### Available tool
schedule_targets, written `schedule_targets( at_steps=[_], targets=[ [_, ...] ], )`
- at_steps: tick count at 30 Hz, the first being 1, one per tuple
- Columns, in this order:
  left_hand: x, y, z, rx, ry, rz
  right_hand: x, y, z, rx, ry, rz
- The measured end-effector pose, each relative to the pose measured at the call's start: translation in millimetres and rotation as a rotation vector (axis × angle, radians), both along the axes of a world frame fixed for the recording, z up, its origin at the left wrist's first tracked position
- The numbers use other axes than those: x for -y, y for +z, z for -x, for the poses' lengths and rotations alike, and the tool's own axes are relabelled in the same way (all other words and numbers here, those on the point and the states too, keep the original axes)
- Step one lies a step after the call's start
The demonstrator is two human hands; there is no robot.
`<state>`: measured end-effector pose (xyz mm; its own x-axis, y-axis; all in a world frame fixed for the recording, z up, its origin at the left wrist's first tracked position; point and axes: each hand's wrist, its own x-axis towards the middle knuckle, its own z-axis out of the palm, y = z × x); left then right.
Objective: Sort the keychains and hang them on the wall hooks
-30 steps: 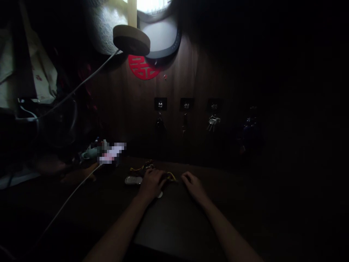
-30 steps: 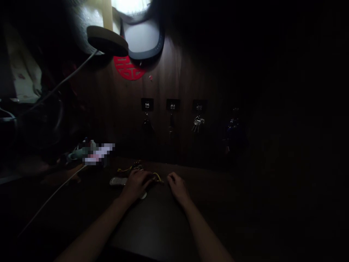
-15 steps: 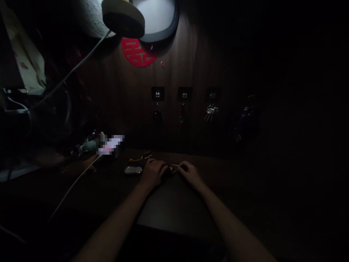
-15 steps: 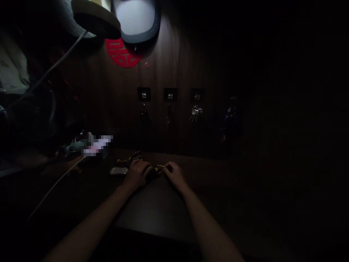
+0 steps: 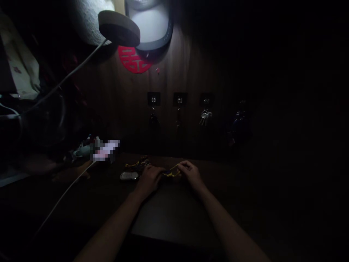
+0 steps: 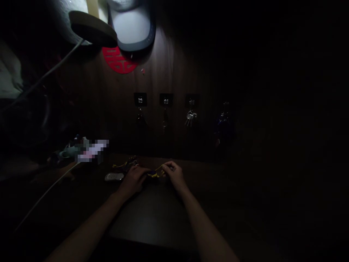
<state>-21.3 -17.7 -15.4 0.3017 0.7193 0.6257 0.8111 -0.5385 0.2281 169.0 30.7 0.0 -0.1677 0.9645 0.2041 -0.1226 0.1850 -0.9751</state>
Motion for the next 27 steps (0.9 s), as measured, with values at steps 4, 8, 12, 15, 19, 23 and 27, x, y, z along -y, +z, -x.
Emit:
schedule_targets(
  at_steps=[4,8,12,15,19,23,27],
  targets=[
    [3.5,2.6,-3.0,0.006,-0.042,0.056,4.6,7.7,-0.2,-0.021,0.008,-0.040],
    [7.3,5.6,-5.0,0.001,-0.085,0.096,7.4,11.3,0.4,-0.029,0.027,-0.063],
    [10.7,10.3,-8.0,0.073,-0.059,0.083,11.0,13.6,1.8,-0.024,0.039,-0.072],
    [12.1,17.7,-13.3,0.141,-0.050,0.111,14.0,16.0,2.0,0.016,0.030,-0.138],
    [12.4,32.2,-25.7,0.267,-0.095,0.237,15.4,17.4,0.5,0.077,-0.009,-0.261],
    [8.9,40.4,-40.2,0.484,-0.208,0.418,11.7,15.1,-2.2,0.057,-0.046,-0.356],
    [1.5,37.5,-51.3,0.763,-0.245,0.550,8.8,16.5,-5.6,0.019,-0.053,-0.357]
  ],
)
